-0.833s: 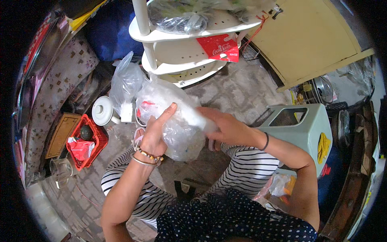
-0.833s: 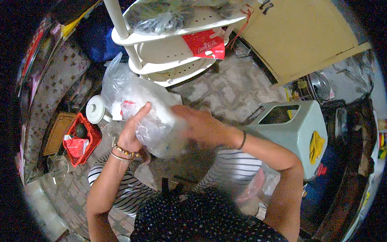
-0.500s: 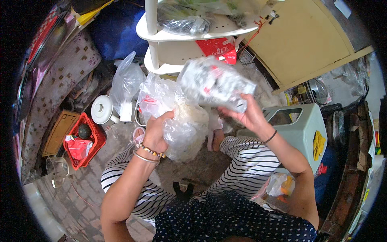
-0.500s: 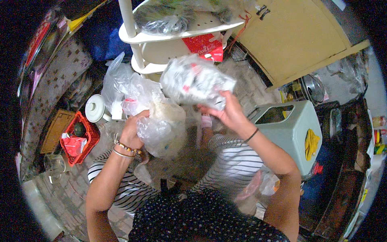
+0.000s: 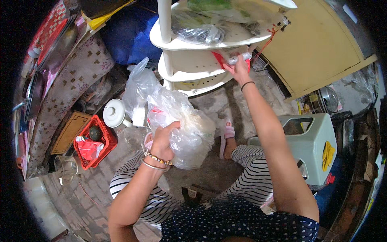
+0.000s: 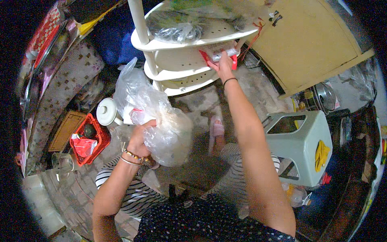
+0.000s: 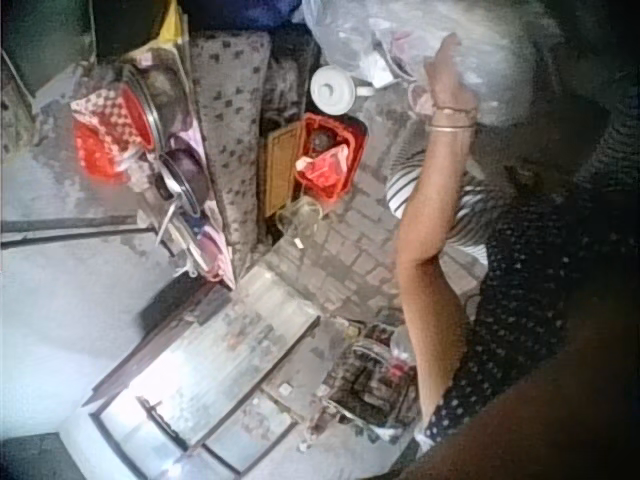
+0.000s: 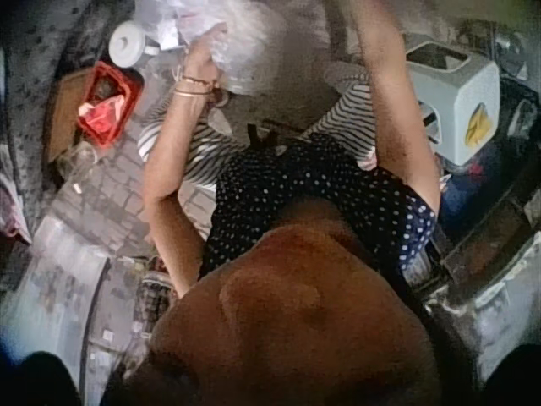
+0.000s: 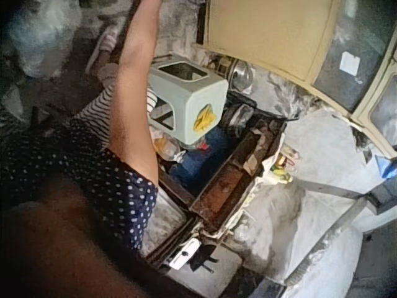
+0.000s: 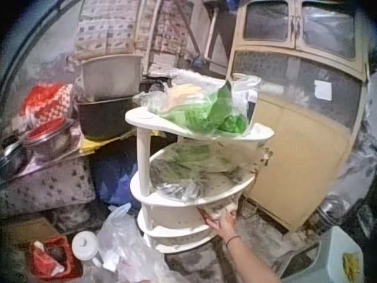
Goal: The person wipes down the tiers of a white plastic corner shelf with a yellow cloth and sorts through items stored in plastic bags.
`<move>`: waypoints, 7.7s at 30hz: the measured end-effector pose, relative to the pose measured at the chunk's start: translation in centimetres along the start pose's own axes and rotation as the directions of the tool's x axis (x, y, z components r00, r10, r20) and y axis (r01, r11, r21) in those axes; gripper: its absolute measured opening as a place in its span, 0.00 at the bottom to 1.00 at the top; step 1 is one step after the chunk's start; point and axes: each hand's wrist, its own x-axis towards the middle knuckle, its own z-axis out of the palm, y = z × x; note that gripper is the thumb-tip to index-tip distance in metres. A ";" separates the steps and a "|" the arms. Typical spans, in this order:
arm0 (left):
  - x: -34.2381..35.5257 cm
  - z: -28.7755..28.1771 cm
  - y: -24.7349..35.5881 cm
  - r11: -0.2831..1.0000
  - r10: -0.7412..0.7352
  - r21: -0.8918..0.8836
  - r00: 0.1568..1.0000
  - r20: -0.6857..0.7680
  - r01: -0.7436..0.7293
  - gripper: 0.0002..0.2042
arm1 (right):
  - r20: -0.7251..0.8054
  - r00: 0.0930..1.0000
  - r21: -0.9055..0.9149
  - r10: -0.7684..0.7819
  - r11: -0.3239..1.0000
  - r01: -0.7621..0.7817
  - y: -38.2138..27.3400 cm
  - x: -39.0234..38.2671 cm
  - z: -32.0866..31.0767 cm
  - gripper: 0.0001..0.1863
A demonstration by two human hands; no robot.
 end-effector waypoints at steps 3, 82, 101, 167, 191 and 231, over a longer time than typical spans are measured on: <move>0.6 -0.8 -0.2 1.000 -0.003 -0.013 1.000 0.000 0.003 0.14 | -0.107 0.994 -0.562 -0.018 0.826 -0.045 -0.5 0.4 -0.4 0.25; -4.5 0.8 1.8 0.981 0.139 0.146 0.987 -0.082 -0.126 0.09 | 0.626 0.761 -0.777 -0.173 -0.048 0.628 6.1 -2.2 14.1 0.36; -2.9 6.8 0.9 0.895 0.279 0.321 0.951 0.133 -0.308 0.07 | 0.662 0.690 -0.721 -0.293 0.003 0.693 -9.0 -12.9 1.6 0.34; 5.2 14.3 1.6 -0.029 0.624 0.566 0.428 0.654 -0.824 0.32 | 0.636 0.770 0.003 0.051 0.998 -0.069 -10.4 -20.2 2.0 0.30; -3.5 8.9 7.2 0.203 0.926 0.522 0.336 0.173 -0.828 0.13 | 0.641 0.425 -0.753 -0.639 -0.415 0.511 -38.5 -9.3 23.8 0.28; -4.0 9.5 6.8 0.394 0.886 0.337 0.451 0.108 -0.855 0.14 | 0.709 0.705 -0.626 -0.001 -0.461 0.629 -35.0 -9.9 23.8 0.49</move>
